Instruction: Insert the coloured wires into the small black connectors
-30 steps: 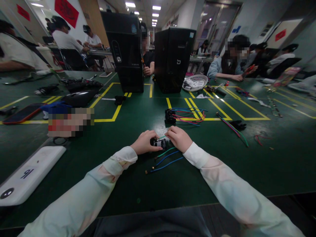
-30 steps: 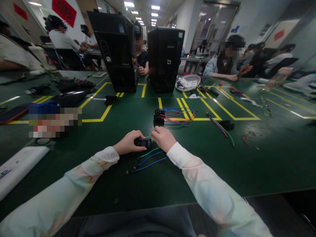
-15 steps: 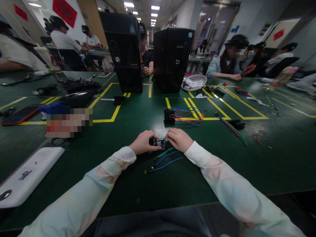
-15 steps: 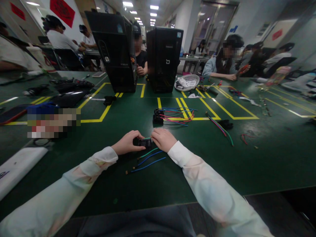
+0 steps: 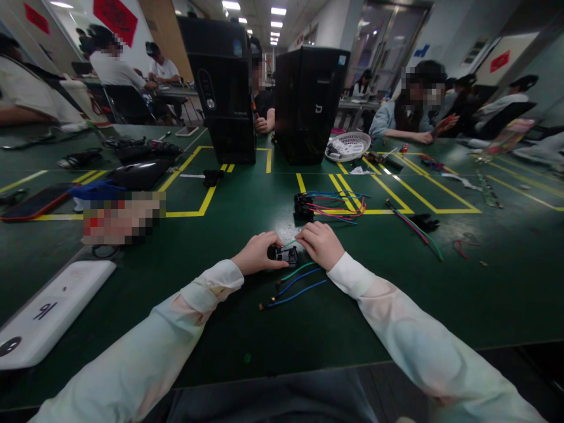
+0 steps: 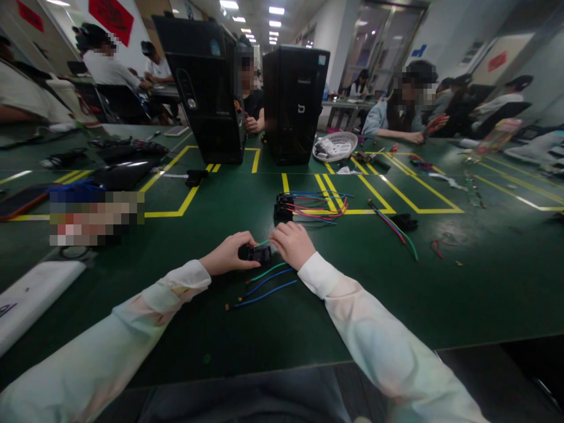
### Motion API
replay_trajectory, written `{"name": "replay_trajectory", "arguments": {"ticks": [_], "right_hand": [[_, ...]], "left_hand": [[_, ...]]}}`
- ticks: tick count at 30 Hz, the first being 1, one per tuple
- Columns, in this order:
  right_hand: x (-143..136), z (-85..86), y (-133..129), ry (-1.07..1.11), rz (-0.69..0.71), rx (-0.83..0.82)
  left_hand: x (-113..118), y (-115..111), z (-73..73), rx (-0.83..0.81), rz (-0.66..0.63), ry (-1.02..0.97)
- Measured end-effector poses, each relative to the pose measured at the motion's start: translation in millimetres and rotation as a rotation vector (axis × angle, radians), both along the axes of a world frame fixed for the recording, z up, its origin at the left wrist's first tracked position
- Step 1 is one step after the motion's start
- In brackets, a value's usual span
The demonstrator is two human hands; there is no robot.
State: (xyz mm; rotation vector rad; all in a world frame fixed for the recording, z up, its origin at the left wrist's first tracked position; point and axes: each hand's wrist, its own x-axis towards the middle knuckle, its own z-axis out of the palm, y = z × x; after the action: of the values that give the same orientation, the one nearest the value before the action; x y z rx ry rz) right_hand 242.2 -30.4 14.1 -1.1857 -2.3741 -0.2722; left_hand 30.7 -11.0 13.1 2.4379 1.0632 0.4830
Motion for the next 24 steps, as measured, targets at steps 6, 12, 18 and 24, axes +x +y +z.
{"name": "replay_trajectory", "arguments": {"ticks": [6,12,18,24], "right_hand": [[-1.5,-4.6,3.4,0.077,-0.013,-0.007],[5.4,4.1,-1.8,-0.039,0.153,-0.049],[2.5,7.4,-6.1,-0.084,0.108,-0.017],[-2.8,0.5,2.0,0.005,-0.020,0.031]], "left_hand": [[-0.8,0.2,-0.1,0.013,0.001,-0.005],[0.5,0.0,-1.3,-0.003,0.041,0.011],[0.8,0.7,-1.2,-0.010,0.043,0.005],[-0.1,-0.2,0.1,-0.015,0.024,0.002]]}}
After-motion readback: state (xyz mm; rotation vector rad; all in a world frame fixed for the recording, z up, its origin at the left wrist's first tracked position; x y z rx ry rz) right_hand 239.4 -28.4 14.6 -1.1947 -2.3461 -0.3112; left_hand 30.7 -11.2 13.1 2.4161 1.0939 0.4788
